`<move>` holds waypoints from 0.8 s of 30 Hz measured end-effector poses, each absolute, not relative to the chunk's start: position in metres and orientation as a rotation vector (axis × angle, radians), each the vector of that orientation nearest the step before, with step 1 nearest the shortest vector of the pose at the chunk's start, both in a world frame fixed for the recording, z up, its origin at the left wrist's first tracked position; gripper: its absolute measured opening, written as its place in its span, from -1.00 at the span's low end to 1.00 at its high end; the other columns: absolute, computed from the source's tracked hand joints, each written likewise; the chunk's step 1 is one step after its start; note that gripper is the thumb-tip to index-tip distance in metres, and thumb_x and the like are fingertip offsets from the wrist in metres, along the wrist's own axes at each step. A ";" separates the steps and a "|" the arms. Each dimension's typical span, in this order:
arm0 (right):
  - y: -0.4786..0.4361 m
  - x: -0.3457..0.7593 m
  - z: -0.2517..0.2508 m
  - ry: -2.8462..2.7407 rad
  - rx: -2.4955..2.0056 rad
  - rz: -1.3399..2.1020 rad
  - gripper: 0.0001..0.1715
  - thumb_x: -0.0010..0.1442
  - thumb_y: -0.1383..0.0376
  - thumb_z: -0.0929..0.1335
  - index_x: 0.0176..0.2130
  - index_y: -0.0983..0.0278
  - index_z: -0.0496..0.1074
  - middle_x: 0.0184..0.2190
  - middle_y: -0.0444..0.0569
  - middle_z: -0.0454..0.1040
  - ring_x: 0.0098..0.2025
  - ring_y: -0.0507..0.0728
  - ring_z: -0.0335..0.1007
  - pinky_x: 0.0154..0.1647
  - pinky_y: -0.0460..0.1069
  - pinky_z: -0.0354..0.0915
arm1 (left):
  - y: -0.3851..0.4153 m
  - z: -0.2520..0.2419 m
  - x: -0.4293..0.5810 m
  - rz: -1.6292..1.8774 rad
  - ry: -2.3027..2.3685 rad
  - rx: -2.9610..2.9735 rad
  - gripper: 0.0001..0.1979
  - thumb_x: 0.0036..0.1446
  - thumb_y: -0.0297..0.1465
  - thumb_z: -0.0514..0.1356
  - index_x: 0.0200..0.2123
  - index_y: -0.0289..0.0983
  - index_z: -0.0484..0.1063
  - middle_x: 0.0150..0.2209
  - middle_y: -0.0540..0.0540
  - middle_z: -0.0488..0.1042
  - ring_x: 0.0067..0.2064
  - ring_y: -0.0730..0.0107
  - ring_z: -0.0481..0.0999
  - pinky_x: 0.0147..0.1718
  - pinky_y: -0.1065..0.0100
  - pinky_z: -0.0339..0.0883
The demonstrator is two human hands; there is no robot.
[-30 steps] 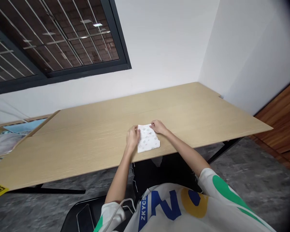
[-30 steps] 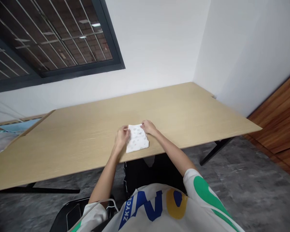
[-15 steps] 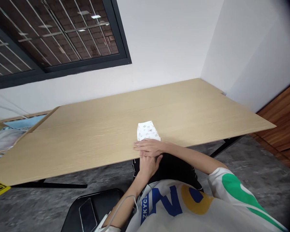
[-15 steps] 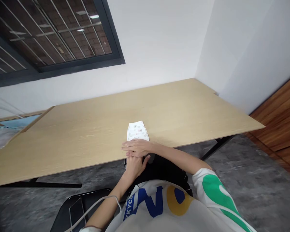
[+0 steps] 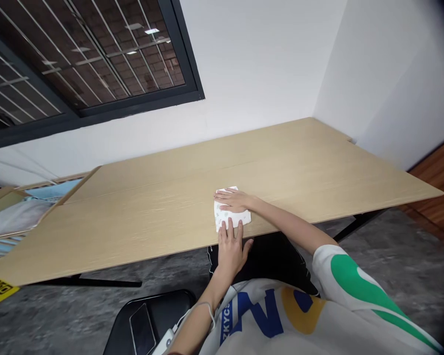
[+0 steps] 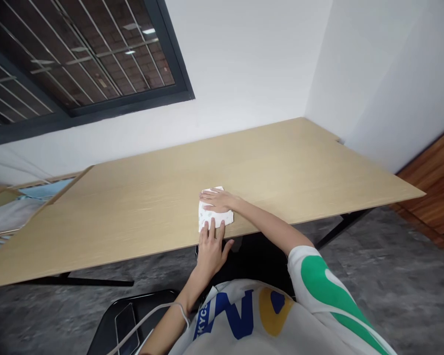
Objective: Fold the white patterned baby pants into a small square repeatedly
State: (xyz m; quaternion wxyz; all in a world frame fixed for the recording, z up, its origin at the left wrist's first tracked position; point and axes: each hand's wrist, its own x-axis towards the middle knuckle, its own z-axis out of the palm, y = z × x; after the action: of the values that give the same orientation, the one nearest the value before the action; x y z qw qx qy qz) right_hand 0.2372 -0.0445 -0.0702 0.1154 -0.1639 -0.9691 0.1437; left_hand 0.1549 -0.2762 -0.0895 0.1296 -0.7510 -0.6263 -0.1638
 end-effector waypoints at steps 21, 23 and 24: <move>-0.019 0.280 -0.039 -1.993 -0.623 1.337 -0.53 0.33 -0.02 0.36 -0.36 0.29 0.58 -0.35 -0.01 0.59 -0.32 0.11 0.43 -0.19 0.00 0.32 | -0.235 -0.042 0.051 -0.890 -1.898 -2.624 -0.77 0.41 -0.22 0.15 -0.13 -0.16 0.58 0.00 -0.15 0.66 0.08 0.10 0.60 0.16 0.01 0.36; -0.020 0.282 -0.034 -2.004 -0.575 1.510 -0.50 0.28 -0.07 0.42 -0.38 0.30 0.58 -0.38 0.00 0.60 -0.33 0.10 0.44 -0.18 0.00 0.33 | -0.228 -0.037 0.053 -0.937 -2.023 -2.579 -0.73 0.43 -0.18 0.10 -0.13 -0.18 0.53 -0.08 -0.16 0.66 0.02 0.10 0.61 0.12 0.05 0.36; -0.022 0.284 -0.031 -2.019 -0.557 1.591 -0.47 0.26 -0.11 0.43 -0.38 0.30 0.59 -0.37 0.02 0.61 -0.31 0.11 0.46 -0.17 0.01 0.33 | -0.224 -0.035 0.054 -0.953 -2.066 -2.557 -0.71 0.43 -0.16 0.08 -0.12 -0.19 0.51 -0.12 -0.16 0.65 -0.03 0.11 0.61 0.07 0.07 0.38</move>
State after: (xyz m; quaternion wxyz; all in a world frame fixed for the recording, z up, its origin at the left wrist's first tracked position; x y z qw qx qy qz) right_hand 0.2840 -0.0216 -0.0312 0.2528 -0.2048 -0.7428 0.5852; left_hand 0.0535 -0.2238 -0.0346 -0.1402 -0.7398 -0.5975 -0.2758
